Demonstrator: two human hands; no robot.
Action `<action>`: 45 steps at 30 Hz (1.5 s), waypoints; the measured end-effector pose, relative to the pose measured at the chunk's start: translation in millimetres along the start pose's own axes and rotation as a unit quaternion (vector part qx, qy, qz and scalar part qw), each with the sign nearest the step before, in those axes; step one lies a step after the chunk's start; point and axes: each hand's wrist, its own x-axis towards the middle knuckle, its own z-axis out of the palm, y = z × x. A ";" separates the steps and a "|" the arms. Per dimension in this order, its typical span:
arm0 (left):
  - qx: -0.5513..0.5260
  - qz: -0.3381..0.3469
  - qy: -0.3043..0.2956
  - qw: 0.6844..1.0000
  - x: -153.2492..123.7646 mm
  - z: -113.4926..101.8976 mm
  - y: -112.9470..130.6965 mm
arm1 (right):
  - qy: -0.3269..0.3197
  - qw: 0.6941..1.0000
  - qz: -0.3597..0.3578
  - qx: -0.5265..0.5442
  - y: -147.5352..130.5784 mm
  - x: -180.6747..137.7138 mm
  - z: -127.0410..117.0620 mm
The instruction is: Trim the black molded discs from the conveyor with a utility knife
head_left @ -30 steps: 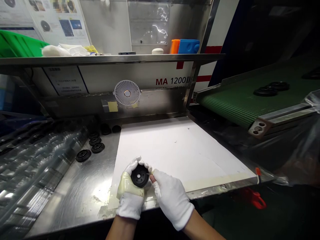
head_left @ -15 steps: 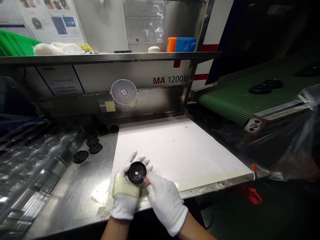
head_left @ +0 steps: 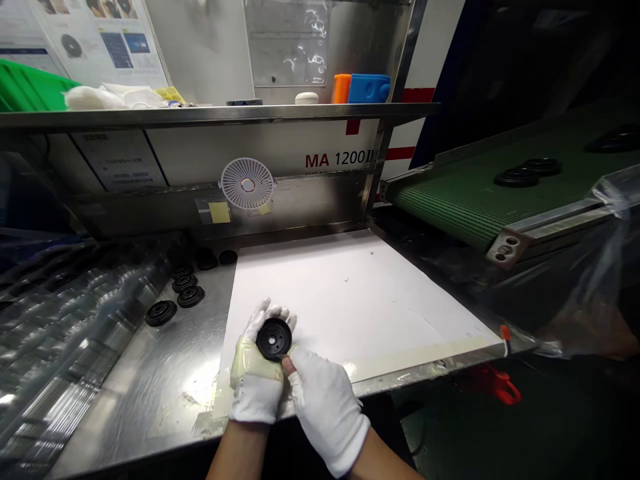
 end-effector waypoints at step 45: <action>0.016 0.031 -0.026 0.999 -6.9 -3.6 -0.7 | 0.017 1.000 0.004 0.007 -4.3 -6.9 -1.1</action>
